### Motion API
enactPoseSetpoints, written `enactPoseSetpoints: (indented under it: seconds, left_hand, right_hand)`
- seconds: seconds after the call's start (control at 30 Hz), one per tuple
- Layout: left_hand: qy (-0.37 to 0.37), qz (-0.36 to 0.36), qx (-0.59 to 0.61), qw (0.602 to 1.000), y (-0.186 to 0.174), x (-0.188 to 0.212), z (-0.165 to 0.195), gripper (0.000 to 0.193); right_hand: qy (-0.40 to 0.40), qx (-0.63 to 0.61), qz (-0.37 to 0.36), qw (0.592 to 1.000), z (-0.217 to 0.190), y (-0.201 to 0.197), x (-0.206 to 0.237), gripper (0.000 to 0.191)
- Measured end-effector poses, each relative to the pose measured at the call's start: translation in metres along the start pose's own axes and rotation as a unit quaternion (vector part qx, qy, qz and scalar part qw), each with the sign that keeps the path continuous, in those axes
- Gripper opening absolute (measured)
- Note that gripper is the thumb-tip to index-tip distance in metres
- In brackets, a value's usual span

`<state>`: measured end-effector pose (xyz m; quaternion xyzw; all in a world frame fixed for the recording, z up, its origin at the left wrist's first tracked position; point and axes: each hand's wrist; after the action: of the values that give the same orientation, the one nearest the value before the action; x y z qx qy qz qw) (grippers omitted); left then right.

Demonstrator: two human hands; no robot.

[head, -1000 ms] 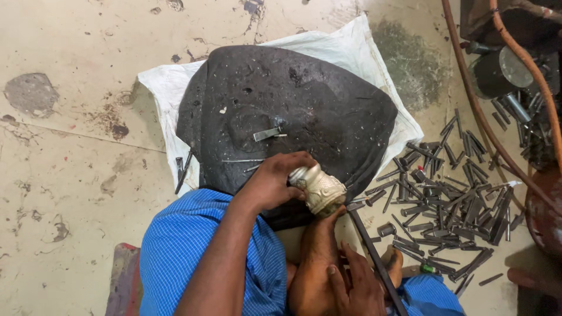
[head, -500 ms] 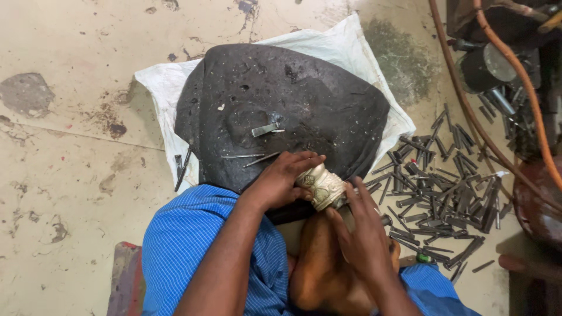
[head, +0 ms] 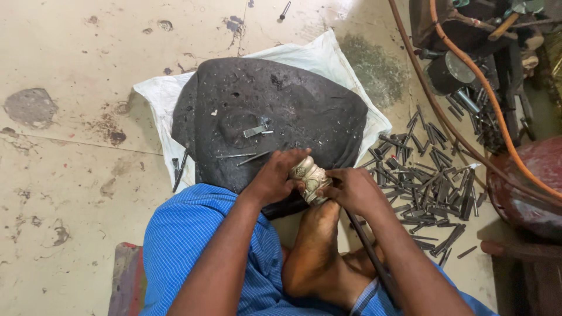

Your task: The person sits on the floor and uses a hammer and chisel to carve a small, cylindrical metal object. They repeatedly strike the chisel to shape the object, occasionally rotating it to work on different sides.

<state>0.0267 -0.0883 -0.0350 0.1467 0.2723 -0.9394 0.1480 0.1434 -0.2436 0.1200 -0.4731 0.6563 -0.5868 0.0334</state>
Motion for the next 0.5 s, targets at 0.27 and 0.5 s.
enactPoseSetpoints:
  seconds: [0.27,0.5]
  left_hand:
    - [-0.027,-0.011,-0.025,0.999,0.01,-0.007,-0.006,0.082]
    - [-0.109,-0.047,-0.01,0.993,-0.015,-0.003,0.022,0.079]
  right_hand:
    - [-0.068,0.021,0.012,0.997,-0.004,0.006,-0.007,0.09]
    - [-0.213,0.079,0.108,0.968,-0.001,0.021,-0.007,0.095]
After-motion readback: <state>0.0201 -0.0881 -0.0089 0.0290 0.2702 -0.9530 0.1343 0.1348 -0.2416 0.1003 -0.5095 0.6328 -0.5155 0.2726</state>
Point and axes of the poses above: each hand's wrist, its own x-axis away from the middle knuckle, its own y-axis out of the palm, z = x × y, and after that the axes turned 7 degrees about -z, right-handed
